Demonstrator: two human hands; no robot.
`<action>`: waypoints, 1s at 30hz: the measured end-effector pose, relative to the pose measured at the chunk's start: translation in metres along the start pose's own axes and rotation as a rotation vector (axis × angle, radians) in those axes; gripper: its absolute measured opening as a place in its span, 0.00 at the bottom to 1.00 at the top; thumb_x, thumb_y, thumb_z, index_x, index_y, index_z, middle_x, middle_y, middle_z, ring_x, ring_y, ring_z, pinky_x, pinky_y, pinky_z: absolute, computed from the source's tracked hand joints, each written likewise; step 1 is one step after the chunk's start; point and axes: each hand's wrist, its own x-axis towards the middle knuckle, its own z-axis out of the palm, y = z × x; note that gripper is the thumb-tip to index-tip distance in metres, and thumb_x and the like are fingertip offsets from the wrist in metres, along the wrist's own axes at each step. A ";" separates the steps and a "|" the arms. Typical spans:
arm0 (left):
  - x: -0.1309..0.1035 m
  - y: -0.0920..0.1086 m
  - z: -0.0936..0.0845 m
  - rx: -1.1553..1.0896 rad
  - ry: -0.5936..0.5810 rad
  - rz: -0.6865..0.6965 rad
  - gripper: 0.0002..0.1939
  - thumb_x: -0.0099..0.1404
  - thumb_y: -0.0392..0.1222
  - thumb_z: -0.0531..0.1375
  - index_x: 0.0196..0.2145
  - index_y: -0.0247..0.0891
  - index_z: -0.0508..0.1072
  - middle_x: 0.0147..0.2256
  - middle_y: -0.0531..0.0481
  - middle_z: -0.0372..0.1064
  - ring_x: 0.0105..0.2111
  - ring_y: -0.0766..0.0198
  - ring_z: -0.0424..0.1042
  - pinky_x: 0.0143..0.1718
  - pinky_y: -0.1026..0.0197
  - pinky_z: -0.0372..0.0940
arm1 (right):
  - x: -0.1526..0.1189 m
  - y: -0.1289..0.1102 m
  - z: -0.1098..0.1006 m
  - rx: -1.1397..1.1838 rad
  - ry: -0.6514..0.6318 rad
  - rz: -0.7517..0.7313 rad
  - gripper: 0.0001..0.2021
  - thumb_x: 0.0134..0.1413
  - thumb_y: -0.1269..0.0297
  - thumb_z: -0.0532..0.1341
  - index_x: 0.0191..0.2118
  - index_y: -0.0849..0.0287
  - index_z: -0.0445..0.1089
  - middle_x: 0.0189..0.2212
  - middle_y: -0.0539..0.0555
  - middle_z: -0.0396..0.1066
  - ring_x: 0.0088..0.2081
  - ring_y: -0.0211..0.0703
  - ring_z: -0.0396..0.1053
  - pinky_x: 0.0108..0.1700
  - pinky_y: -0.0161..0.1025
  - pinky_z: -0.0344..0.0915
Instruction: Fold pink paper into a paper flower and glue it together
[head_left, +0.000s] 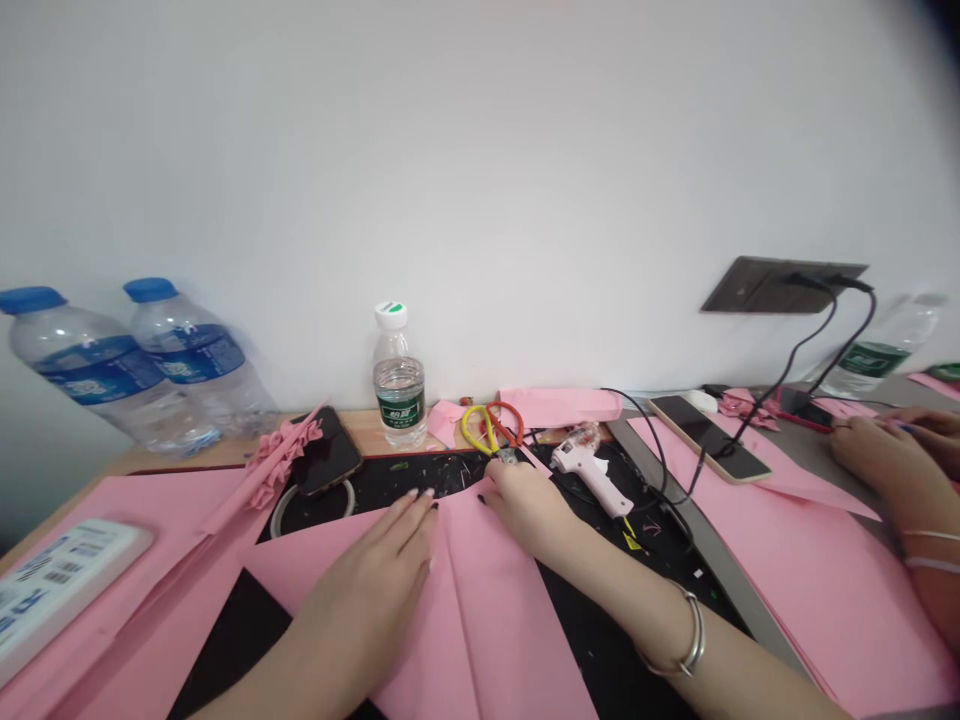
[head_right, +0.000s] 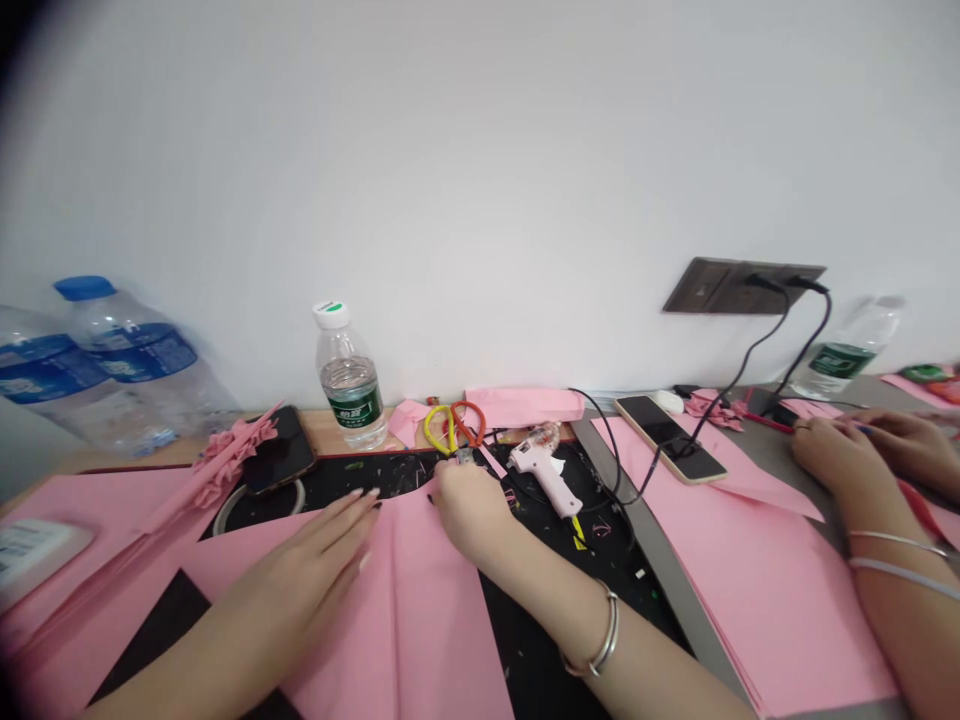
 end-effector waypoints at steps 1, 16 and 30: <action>0.007 -0.003 0.010 0.012 -0.015 0.013 0.24 0.62 0.29 0.41 0.50 0.32 0.67 0.52 0.42 0.66 0.55 0.56 0.60 0.55 0.51 0.58 | -0.001 -0.001 0.001 -0.039 0.005 0.008 0.08 0.52 0.72 0.53 0.35 0.64 0.68 0.32 0.62 0.73 0.36 0.53 0.71 0.33 0.40 0.62; 0.022 -0.003 0.031 0.313 -0.180 -0.013 0.23 0.63 0.30 0.43 0.53 0.21 0.64 0.55 0.30 0.58 0.53 0.51 0.64 0.48 0.52 0.66 | -0.004 -0.008 0.012 -0.302 0.048 0.068 0.11 0.60 0.70 0.48 0.41 0.65 0.66 0.28 0.62 0.74 0.30 0.52 0.74 0.28 0.42 0.67; 0.019 -0.003 0.037 0.432 -0.171 0.036 0.25 0.58 0.25 0.43 0.52 0.22 0.66 0.55 0.32 0.59 0.52 0.51 0.64 0.46 0.54 0.68 | -0.015 -0.010 0.021 -0.339 -0.009 0.005 0.10 0.53 0.77 0.50 0.32 0.64 0.68 0.25 0.61 0.73 0.28 0.48 0.74 0.26 0.35 0.64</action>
